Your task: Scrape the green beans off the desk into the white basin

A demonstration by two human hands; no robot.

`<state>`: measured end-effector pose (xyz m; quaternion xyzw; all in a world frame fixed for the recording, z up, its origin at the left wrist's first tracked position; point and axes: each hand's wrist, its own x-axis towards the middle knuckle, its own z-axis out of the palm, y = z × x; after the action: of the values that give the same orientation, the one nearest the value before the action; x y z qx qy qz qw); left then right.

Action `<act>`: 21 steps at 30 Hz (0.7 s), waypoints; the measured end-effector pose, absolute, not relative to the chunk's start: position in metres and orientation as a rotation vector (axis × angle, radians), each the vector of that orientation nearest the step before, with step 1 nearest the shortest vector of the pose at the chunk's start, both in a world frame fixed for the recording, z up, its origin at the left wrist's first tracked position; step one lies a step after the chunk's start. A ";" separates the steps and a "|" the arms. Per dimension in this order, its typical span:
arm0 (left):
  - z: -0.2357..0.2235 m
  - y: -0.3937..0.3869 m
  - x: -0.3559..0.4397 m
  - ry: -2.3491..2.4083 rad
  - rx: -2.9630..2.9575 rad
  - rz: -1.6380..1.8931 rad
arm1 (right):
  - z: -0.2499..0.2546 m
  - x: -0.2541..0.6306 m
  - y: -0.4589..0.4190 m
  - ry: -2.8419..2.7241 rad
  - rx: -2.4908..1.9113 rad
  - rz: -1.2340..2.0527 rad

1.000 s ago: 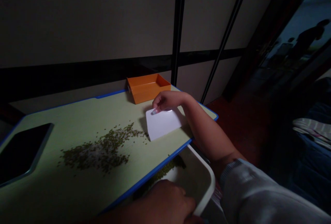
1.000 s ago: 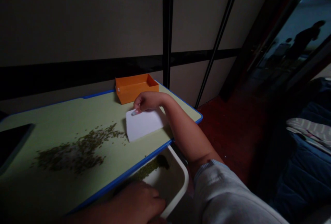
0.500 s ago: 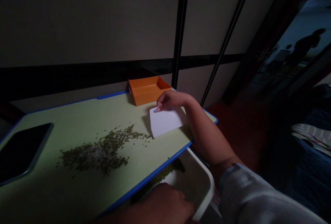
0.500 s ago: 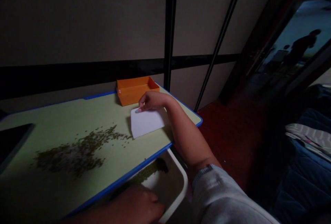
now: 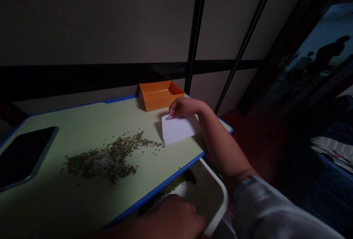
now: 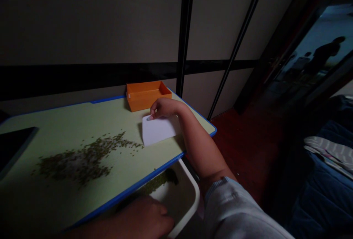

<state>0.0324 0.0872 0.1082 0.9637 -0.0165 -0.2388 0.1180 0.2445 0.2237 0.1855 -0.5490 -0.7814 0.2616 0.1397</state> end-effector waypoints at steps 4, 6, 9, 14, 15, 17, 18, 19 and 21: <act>0.106 0.088 0.031 -0.035 2.813 -0.646 | 0.186 0.244 0.224 -2.261 -1.623 0.699; 0.105 0.088 0.030 -0.038 2.807 -0.641 | 0.186 0.243 0.224 -2.271 -1.614 0.696; 0.105 0.088 0.031 -0.044 2.804 -0.615 | 0.186 0.241 0.223 -2.273 -1.611 0.704; 0.096 0.089 0.030 -0.002 2.765 -0.690 | 0.184 0.241 0.222 -2.246 -1.621 0.728; 0.090 0.090 0.027 -0.010 2.731 -0.735 | 0.184 0.241 0.222 -2.242 -1.611 0.732; 0.074 0.089 0.020 0.171 2.554 -0.501 | 0.182 0.242 0.223 -2.236 -1.587 0.744; 0.066 0.088 0.016 0.251 2.523 -0.440 | 0.182 0.243 0.224 -2.231 -1.572 0.755; 0.058 0.087 0.012 0.294 2.508 -0.417 | 0.181 0.243 0.224 -2.222 -1.555 0.774; 0.046 0.085 0.006 0.376 2.482 -0.377 | 0.180 0.243 0.225 -2.196 -1.522 0.827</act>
<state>0.0061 0.0850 0.0462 0.9337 0.1415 -0.1418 0.2969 0.2433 0.2249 0.1795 -0.5361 -0.7735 0.2912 0.1718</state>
